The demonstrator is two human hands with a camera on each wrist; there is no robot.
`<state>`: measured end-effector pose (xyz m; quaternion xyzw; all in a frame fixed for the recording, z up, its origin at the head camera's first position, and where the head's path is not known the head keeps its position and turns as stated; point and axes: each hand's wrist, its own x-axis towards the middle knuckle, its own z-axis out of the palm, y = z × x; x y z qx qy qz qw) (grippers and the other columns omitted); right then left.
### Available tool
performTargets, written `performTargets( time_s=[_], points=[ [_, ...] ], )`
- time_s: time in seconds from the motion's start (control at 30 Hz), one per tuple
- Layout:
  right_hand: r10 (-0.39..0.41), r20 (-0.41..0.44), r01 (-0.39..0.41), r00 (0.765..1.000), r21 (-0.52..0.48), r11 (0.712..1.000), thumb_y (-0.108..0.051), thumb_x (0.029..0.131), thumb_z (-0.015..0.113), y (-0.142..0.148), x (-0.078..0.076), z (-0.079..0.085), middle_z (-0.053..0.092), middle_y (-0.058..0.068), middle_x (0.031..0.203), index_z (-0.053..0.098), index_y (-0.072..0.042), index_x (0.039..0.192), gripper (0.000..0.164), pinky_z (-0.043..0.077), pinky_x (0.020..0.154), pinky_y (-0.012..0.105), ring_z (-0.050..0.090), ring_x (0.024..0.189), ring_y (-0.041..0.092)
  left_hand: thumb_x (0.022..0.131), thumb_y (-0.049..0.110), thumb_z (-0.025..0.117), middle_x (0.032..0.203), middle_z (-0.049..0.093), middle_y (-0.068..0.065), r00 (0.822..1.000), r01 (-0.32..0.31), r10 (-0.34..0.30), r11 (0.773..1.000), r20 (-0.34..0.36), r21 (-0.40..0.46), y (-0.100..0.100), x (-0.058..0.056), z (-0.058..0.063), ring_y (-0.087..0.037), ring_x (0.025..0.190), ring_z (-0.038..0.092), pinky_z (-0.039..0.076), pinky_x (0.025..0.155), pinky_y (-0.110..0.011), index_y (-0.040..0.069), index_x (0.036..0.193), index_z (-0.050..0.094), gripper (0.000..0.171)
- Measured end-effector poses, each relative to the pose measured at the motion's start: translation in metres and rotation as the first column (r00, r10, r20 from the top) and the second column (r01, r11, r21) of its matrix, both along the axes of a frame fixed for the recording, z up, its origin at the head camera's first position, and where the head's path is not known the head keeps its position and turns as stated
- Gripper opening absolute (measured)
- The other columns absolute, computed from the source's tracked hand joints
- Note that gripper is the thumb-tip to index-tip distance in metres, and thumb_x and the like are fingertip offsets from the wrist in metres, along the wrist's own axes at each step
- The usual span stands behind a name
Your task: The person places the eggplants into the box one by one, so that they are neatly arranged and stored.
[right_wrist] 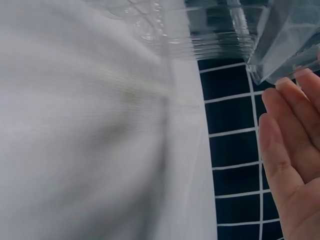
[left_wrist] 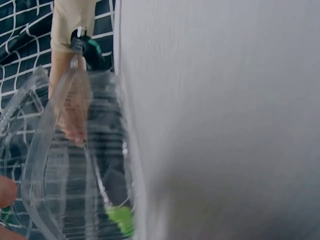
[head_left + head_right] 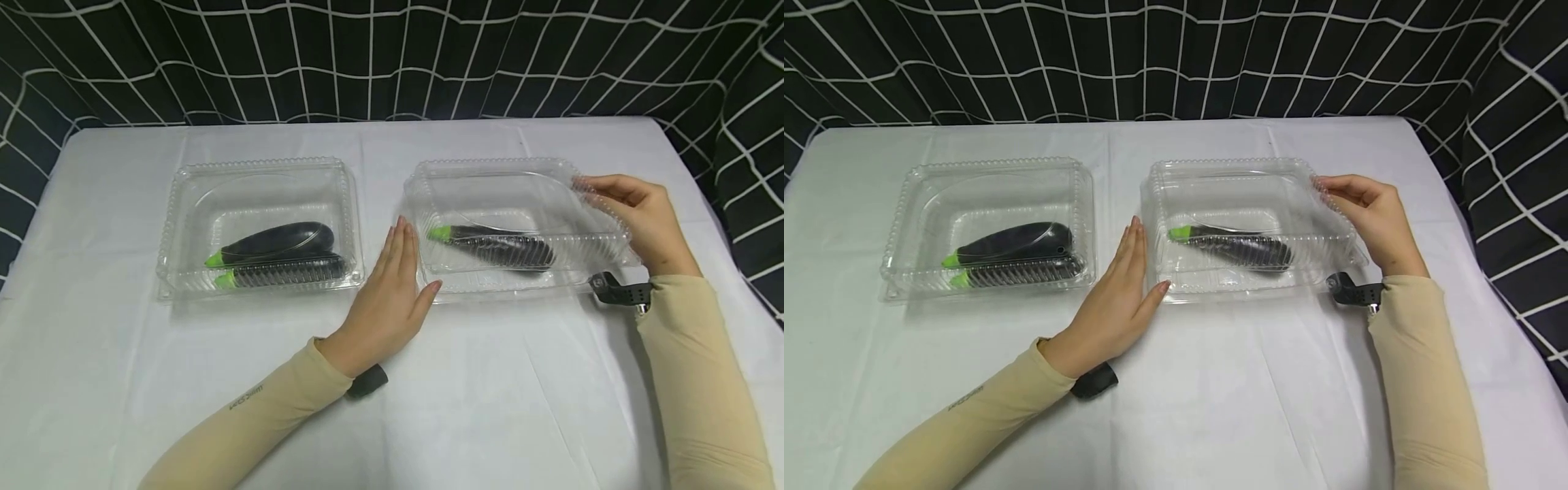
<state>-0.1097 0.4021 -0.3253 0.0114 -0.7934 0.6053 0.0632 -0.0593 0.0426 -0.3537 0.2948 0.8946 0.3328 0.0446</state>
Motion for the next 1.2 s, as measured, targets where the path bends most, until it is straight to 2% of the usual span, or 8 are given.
performTargets(
  time_s=[0.2,0.37,0.47,0.6,0.73,0.87,1.0,1.2],
  points=[
    [0.002,-0.036,0.000,0.999,0.036,0.999,0.006,0.087,0.062,-0.004,0.004,-0.007,0.069,-0.006,0.107,0.066,0.004,0.112,0.026,0.046,0.081,0.011,0.062,0.100,0.005,0.102,0.029,0.039,0.158,0.002,-0.010,0.973,-0.078,0.018,0.964,0.228,0.256,-0.009,0.009,0.000,-0.017,0.143,0.008,0.018,0.114,-0.037,0.002,0.150,0.002,0.067],
    [-0.076,-0.054,0.088,0.996,0.287,0.954,0.002,0.088,0.062,-0.008,0.009,-0.010,0.065,-0.016,0.109,0.064,0.001,0.118,0.030,0.044,0.082,0.009,0.058,0.101,0.002,0.099,0.025,0.045,0.142,0.038,-0.009,0.912,-0.200,0.040,0.912,0.408,0.358,-0.013,0.013,0.002,-0.022,0.124,0.047,0.042,0.099,-0.039,0.005,0.145,0.030,0.052],
    [-0.122,-0.069,0.139,0.990,0.374,0.917,-0.001,0.089,0.062,-0.011,0.010,-0.010,0.063,-0.017,0.109,0.063,0.002,0.119,0.030,0.044,0.085,0.011,0.056,0.102,0.000,0.098,0.025,0.044,0.122,0.055,-0.010,0.875,-0.220,0.010,0.899,0.484,0.379,-0.012,0.013,0.001,-0.022,0.108,0.058,0.047,0.090,-0.037,0.003,0.130,0.046,0.039],
    [-0.152,-0.094,0.177,0.984,0.411,0.894,-0.002,0.090,0.062,-0.015,0.011,-0.010,0.063,-0.014,0.110,0.062,0.005,0.118,0.029,0.045,0.087,0.013,0.056,0.100,-0.002,0.099,0.023,0.040,0.100,0.067,-0.013,0.802,-0.239,-0.080,0.865,0.592,0.441,-0.009,0.011,0.000,-0.022,0.091,0.065,0.051,0.083,-0.031,-0.002,0.110,0.056,0.032],
    [-0.155,-0.138,0.198,0.978,0.399,0.896,0.001,0.089,0.062,-0.018,0.012,-0.012,0.063,-0.014,0.107,0.064,0.007,0.115,0.027,0.045,0.085,0.012,0.058,0.096,-0.003,0.101,0.025,0.038,0.091,0.067,-0.021,0.703,-0.299,-0.203,0.785,0.682,0.542,-0.006,0.009,-0.001,-0.025,0.080,0.069,0.056,0.075,-0.034,-0.010,0.102,0.057,0.040],
    [-0.151,-0.183,0.210,0.971,0.363,0.908,0.004,0.087,0.063,-0.020,0.015,-0.015,0.064,-0.015,0.104,0.065,0.008,0.112,0.025,0.046,0.085,0.013,0.060,0.093,-0.001,0.099,0.022,0.046,0.083,0.067,-0.019,0.650,-0.329,-0.251,0.758,0.718,0.563,-0.004,0.009,-0.004,-0.019,0.070,0.069,0.056,0.071,-0.036,-0.011,0.094,0.057,0.035],
    [-0.182,-0.207,0.248,0.961,0.362,0.899,0.003,0.087,0.063,-0.022,0.020,-0.018,0.064,-0.016,0.101,0.066,0.007,0.110,0.024,0.046,0.083,0.012,0.061,0.091,-0.001,0.096,0.010,0.051,0.078,0.067,-0.015,0.646,-0.336,-0.244,0.761,0.723,0.556,-0.002,0.009,-0.006,-0.014,0.066,0.067,0.057,0.069,-0.035,-0.007,0.083,0.057,0.022],
    [-0.232,-0.182,0.281,0.956,0.319,0.905,0.002,0.087,0.062,-0.018,0.031,-0.018,0.065,-0.016,0.098,0.070,0.001,0.107,0.021,0.045,0.076,0.009,0.061,0.086,-0.003,0.096,0.007,0.050,0.080,0.068,-0.016,0.677,-0.336,-0.214,0.761,0.704,0.555,0.000,0.010,-0.005,-0.016,0.068,0.068,0.057,0.068,-0.033,-0.005,0.080,0.055,0.020]
  ],
)
